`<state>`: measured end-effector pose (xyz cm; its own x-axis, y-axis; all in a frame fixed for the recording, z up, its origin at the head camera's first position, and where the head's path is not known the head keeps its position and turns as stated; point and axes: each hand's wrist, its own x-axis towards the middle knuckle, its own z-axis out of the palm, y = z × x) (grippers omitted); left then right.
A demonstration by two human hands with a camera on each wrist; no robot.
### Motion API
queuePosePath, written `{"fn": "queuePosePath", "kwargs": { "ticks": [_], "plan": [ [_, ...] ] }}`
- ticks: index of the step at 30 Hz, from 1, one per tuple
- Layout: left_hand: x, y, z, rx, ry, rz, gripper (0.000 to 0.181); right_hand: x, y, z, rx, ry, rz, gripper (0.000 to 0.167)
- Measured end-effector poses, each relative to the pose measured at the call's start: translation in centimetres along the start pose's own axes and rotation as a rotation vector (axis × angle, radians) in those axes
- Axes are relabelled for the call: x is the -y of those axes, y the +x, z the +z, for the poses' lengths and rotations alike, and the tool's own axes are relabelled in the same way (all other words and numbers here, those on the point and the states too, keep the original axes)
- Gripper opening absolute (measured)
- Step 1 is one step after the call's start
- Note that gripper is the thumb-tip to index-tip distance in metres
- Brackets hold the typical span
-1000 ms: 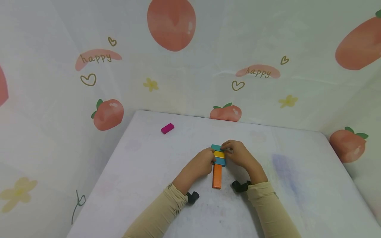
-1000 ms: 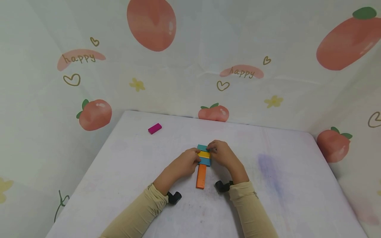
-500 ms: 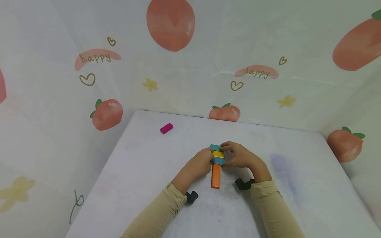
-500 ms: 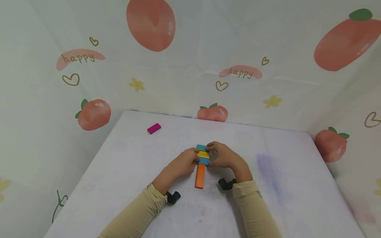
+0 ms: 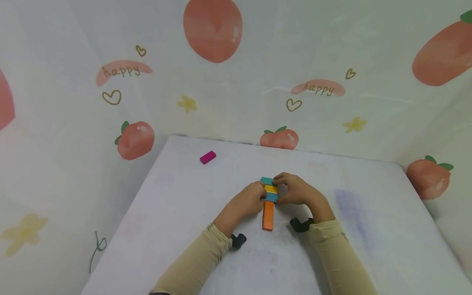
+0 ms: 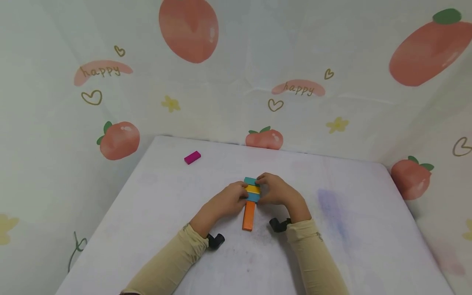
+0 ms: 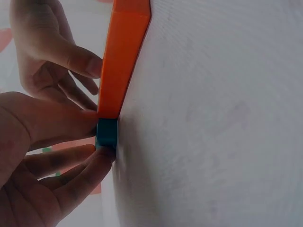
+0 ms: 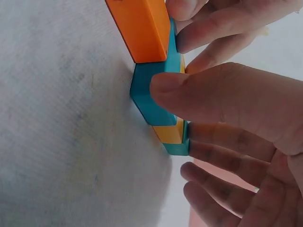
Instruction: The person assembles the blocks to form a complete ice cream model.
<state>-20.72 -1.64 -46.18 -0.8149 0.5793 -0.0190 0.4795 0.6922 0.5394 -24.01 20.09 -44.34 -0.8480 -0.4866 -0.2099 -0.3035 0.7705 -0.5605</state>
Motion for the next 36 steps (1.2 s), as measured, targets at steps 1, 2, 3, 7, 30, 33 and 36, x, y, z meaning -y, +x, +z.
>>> {"fn": "queuePosePath", "kwargs": {
  "ticks": [1,2,3,7,30,33,36],
  "plan": [
    [0.0,0.0,0.0,-0.001,-0.002,0.004,0.022,0.0,0.1,0.0,0.002,0.003,0.008,0.065],
    [0.1,0.0,0.0,0.003,-0.001,0.006,0.022,0.0,0.1,0.0,0.003,0.008,0.013,0.065],
    [0.1,0.0,0.0,0.004,0.002,0.007,0.022,0.0,0.1,0.0,0.003,0.007,0.011,0.065],
    [0.3,-0.2,-0.2,0.007,0.017,0.0,0.024,0.1,0.1,-0.1,0.002,0.008,0.013,0.066],
    [8.4,-2.9,-7.3,-0.264,0.058,-0.141,0.032,0.4,0.1,0.0,0.012,-0.009,0.048,0.065],
    [9.9,-3.0,-8.5,-0.298,0.094,-0.17,0.033,0.4,0.0,0.0,0.009,-0.011,0.041,0.065],
    [11.4,-3.0,-9.3,-0.33,0.13,-0.216,0.032,0.5,-0.1,0.0,0.009,-0.007,0.032,0.064]
  ]
}}
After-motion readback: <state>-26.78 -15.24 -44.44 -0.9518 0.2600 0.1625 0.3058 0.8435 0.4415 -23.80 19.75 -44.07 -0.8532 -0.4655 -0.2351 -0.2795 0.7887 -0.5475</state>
